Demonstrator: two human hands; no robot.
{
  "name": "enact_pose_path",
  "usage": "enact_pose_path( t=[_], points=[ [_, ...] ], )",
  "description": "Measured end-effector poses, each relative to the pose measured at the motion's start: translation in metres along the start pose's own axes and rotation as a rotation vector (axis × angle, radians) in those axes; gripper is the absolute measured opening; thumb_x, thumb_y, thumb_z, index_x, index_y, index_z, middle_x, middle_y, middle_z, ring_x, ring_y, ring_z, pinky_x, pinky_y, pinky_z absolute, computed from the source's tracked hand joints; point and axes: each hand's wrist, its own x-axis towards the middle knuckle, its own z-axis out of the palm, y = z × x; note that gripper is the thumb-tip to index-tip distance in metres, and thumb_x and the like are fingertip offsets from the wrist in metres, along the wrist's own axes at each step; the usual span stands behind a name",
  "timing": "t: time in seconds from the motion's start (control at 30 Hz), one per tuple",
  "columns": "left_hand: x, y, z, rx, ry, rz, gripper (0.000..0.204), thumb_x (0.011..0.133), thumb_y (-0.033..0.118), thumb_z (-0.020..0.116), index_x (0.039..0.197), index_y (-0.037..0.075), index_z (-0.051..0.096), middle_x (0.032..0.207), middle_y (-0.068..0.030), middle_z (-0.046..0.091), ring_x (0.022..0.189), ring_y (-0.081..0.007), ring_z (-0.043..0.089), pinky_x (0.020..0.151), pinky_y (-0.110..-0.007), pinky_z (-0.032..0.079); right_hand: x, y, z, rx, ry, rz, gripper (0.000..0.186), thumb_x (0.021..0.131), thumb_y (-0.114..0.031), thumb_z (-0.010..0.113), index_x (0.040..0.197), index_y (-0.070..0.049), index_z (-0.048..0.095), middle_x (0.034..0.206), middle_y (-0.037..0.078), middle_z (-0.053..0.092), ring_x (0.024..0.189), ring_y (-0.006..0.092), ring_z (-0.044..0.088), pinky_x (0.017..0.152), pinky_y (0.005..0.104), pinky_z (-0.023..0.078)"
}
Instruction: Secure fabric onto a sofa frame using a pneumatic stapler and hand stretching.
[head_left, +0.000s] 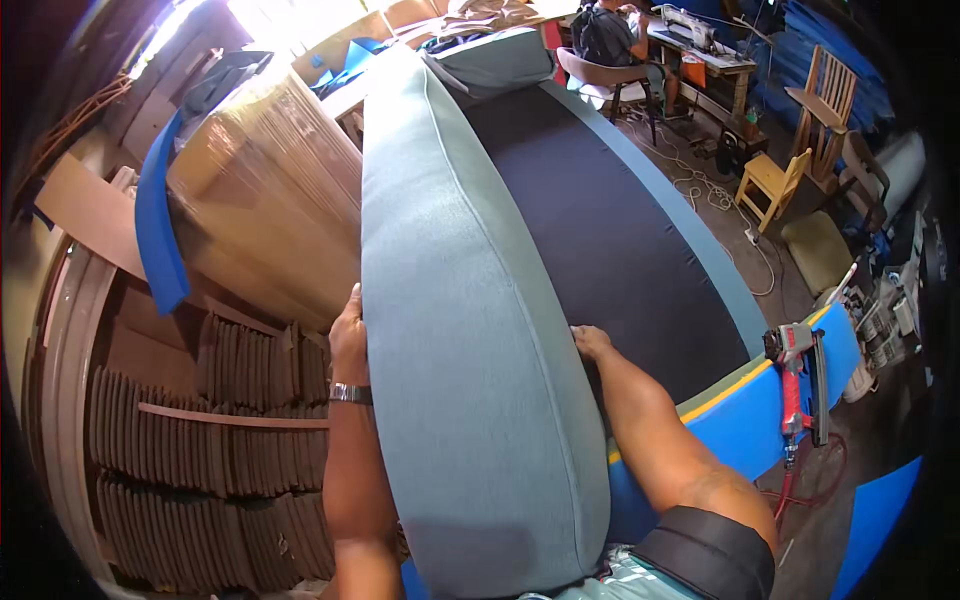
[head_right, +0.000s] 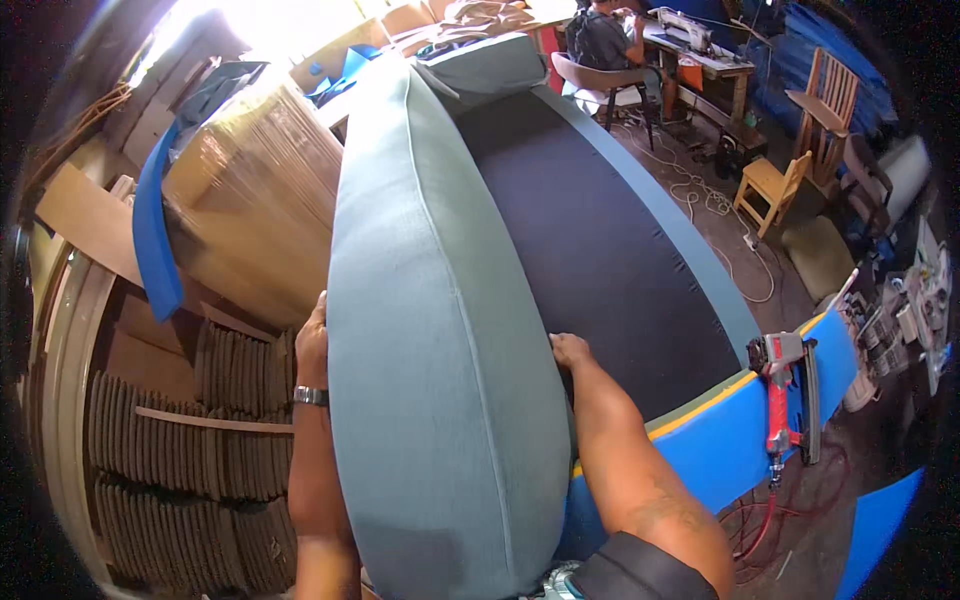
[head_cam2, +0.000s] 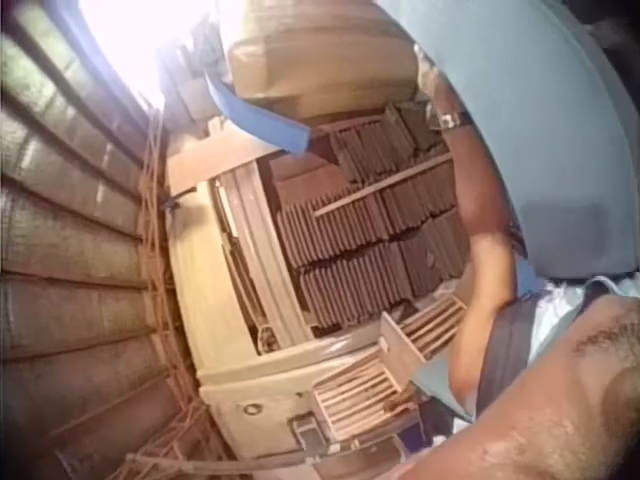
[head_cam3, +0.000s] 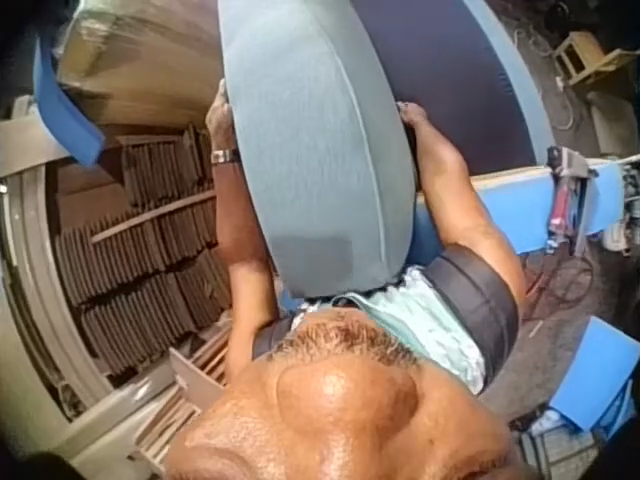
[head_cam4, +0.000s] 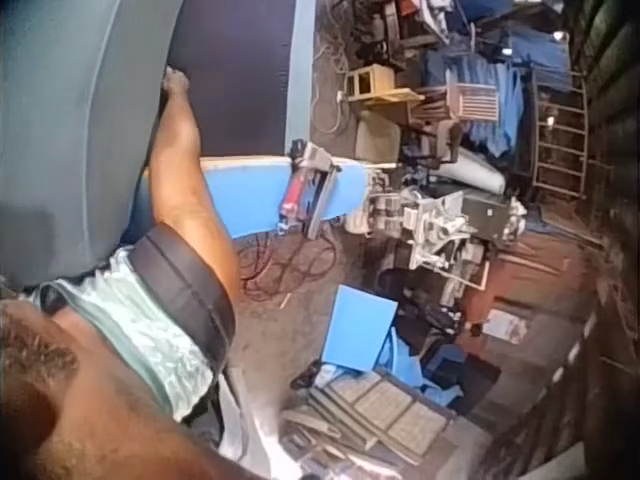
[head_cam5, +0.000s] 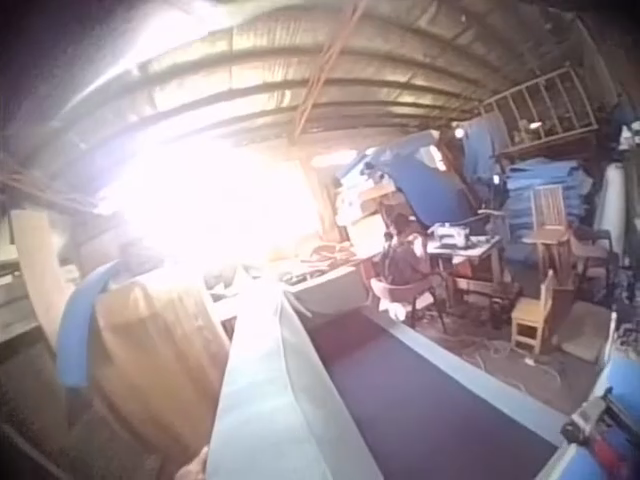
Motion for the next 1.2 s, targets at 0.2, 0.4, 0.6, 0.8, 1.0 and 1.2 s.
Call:
enact_pose_path(
  t=[0.2, 0.4, 0.6, 0.8, 1.0, 1.2],
  points=[
    [-0.002, -0.015, -0.005, 0.376, 0.018, 0.12, 0.052, 0.111, 0.044, 0.049, 0.141, 0.005, 0.063, 0.115, -0.0138, 0.076, 0.095, -0.0166, 0.071, 0.079, -0.033, 0.056, -0.012, -0.029, 0.01, 0.576, -0.075, 0.148, 0.07, 0.107, -0.059, 0.036, 0.146, -0.004, 0.057, 0.141, 0.02, 0.063, 0.135, 0.0303, 0.056, 0.113, 0.0412, 0.042],
    [0.003, -0.028, -0.008, 0.407, 0.039, 0.183, 0.05, 0.111, 0.04, 0.047, 0.148, 0.007, 0.056, 0.121, -0.0148, 0.075, 0.099, -0.0183, 0.073, 0.08, -0.033, 0.057, -0.056, -0.13, -0.059, 0.776, -0.235, -0.289, 0.07, 0.109, -0.055, 0.033, 0.158, -0.004, 0.038, 0.158, 0.018, 0.044, 0.145, 0.0308, 0.044, 0.116, 0.0421, 0.039],
    [0.0, -0.03, -0.004, -0.118, -0.057, -0.09, 0.048, 0.113, 0.035, 0.045, 0.145, 0.002, 0.057, 0.11, -0.014, 0.075, 0.079, -0.0126, 0.073, 0.058, -0.025, 0.056, -0.158, -0.25, -0.168, 0.617, -0.049, -0.858, 0.073, 0.111, -0.051, 0.021, 0.166, -0.005, 0.012, 0.174, 0.016, 0.006, 0.161, 0.0268, -0.002, 0.13, 0.0424, 0.004],
    [0.001, -0.034, -0.009, 0.28, -0.066, 0.108, 0.046, 0.112, 0.032, 0.047, 0.141, -0.001, 0.058, 0.116, -0.0167, 0.074, 0.091, -0.0179, 0.073, 0.073, -0.034, 0.06, -0.224, -0.253, -0.201, 0.136, 0.035, -1.122, 0.066, 0.112, -0.046, 0.018, 0.163, -0.006, 0.027, 0.171, 0.017, 0.022, 0.16, 0.0318, 0.012, 0.13, 0.0426, 0.012],
    [0.017, -0.074, -0.01, 0.462, -0.003, 0.401, 0.046, 0.109, 0.031, 0.05, 0.143, 0.0, 0.057, 0.124, -0.0189, 0.073, 0.103, -0.0234, 0.073, 0.087, -0.038, 0.058, -0.185, -0.334, -0.37, -0.025, 0.871, -1.072, 0.048, 0.113, -0.029, 0.03, 0.144, -0.001, 0.053, 0.123, 0.021, 0.065, 0.112, 0.0367, 0.062, 0.104, 0.0428, 0.05],
    [0.019, -0.087, -0.009, 0.12, -0.091, 0.148, 0.047, 0.108, 0.031, 0.052, 0.151, 0.011, 0.053, 0.121, -0.0182, 0.074, 0.103, -0.0243, 0.072, 0.088, -0.039, 0.055, -0.139, -0.373, -0.256, -0.955, 0.106, -1.081, 0.059, 0.111, -0.037, 0.032, 0.159, -0.002, 0.029, 0.158, 0.027, 0.026, 0.148, 0.0381, 0.02, 0.123, 0.0485, 0.02]
  ],
)
